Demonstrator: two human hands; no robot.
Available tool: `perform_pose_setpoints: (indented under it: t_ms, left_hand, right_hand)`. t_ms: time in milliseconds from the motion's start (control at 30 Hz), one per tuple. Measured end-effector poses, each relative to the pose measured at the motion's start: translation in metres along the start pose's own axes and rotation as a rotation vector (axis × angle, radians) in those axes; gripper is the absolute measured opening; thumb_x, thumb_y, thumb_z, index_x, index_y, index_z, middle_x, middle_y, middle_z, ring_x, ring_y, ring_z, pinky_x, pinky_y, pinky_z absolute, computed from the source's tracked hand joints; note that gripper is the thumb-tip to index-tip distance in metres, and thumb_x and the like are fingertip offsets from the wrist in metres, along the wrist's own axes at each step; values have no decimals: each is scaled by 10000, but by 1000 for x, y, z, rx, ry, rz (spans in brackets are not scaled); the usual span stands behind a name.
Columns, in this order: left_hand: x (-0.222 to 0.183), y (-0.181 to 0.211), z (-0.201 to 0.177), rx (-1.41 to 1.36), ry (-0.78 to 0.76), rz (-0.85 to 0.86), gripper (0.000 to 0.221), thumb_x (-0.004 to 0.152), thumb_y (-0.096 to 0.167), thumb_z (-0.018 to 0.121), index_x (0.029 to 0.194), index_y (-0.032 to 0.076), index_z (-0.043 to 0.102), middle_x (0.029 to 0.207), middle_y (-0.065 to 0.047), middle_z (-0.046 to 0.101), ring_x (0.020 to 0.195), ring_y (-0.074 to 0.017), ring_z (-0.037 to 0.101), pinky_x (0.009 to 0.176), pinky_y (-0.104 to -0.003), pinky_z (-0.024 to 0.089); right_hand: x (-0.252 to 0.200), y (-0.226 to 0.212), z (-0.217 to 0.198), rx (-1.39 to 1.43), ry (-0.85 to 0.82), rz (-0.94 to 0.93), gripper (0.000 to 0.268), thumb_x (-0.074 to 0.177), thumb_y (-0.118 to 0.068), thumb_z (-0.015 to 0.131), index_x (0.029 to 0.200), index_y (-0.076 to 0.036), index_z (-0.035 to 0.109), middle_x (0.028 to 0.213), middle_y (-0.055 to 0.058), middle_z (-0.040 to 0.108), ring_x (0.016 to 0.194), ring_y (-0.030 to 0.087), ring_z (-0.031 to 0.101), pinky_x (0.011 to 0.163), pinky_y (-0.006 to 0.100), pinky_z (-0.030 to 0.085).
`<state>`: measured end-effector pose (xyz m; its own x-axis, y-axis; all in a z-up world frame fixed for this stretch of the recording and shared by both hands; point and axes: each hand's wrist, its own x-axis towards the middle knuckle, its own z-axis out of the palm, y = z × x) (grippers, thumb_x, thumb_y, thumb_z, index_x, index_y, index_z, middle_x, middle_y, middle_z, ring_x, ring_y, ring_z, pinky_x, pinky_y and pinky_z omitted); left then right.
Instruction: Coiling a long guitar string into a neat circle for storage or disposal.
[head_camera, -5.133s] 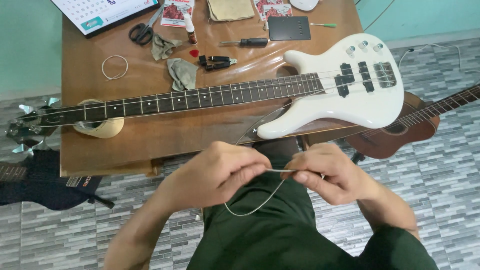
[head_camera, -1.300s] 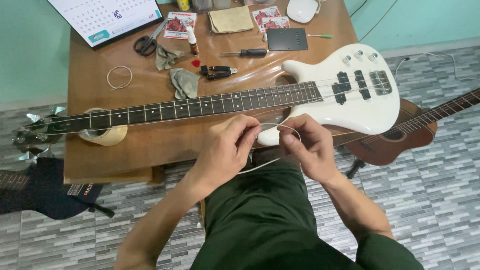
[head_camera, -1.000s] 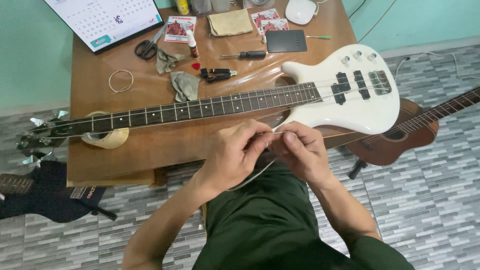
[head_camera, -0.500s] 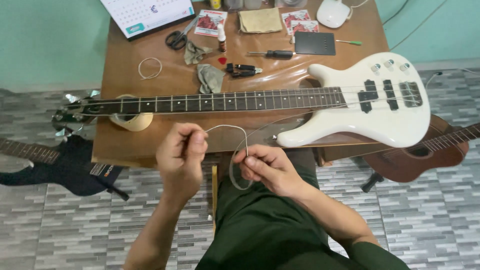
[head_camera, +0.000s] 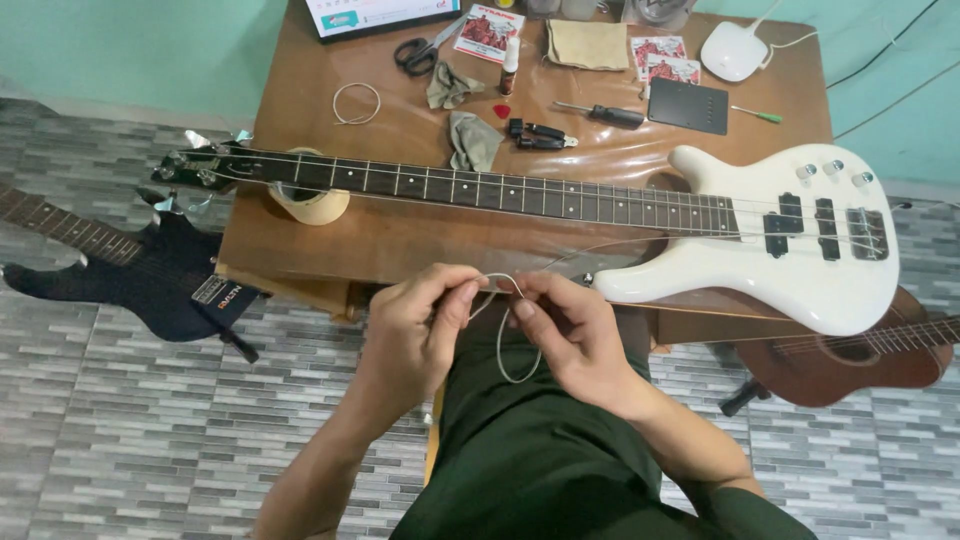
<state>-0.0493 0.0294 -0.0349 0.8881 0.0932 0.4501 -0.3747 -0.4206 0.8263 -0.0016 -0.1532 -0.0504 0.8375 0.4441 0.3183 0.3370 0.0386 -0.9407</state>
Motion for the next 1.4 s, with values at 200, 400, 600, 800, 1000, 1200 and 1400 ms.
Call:
perform_pose_setpoints:
  t_ms: [200,400,600,800,1000,1200,1400]
  left_hand:
    - [-4,-10,-3,156,-134,54,186,1020,166,586,977,106,756,666,-54,692,589,-275,698,519,-319,560]
    - [15,16,-36,-26,-541,-144,232,968,61,601,802,15,756,611,-211,696,519,-370,680,432,-375,483]
    - [21,18,-35,-93,-611,-212,268,978,101,571,808,36,768,599,-194,694,484,-285,660,420,-326,468]
    - [14,15,-17,-113,-549,-206,279,990,165,589,769,76,734,582,-153,664,466,-294,643,417,-312,474]
    - [4,16,-11,-99,-802,-104,246,982,228,531,874,115,721,649,-34,671,539,-191,601,555,-338,424]
    - [-108,-32,31,-296,-856,-177,365,1028,271,622,703,117,556,527,-2,504,411,-152,425,433,-317,347]
    - [-163,-63,45,-298,-861,-288,471,993,160,699,622,130,411,492,11,345,442,-102,292,442,-324,261]
  right_hand:
    - [6,10,-4,-188,-57,-216,177,978,-32,584,1026,13,749,622,99,602,468,200,512,482,293,482]
    - [2,5,-29,-573,-484,-650,301,1020,-71,443,1025,72,708,622,97,494,392,242,519,368,304,462]
    - [12,-13,-44,-275,-554,-397,226,1018,-71,525,1057,75,694,682,163,554,509,400,621,438,393,521]
    - [17,-32,-41,-95,-444,-66,224,1016,-63,524,1031,28,728,678,136,602,551,275,637,551,358,546]
    - [-14,11,-55,414,-644,601,313,982,-272,674,798,-25,734,653,38,666,532,67,452,495,218,303]
    - [-84,42,-57,477,-939,866,354,1028,-359,638,788,-103,678,701,-19,620,605,52,476,569,210,355]
    - [-117,56,-41,585,-860,1090,362,979,-324,690,718,-76,654,539,-45,378,511,40,307,516,199,228]
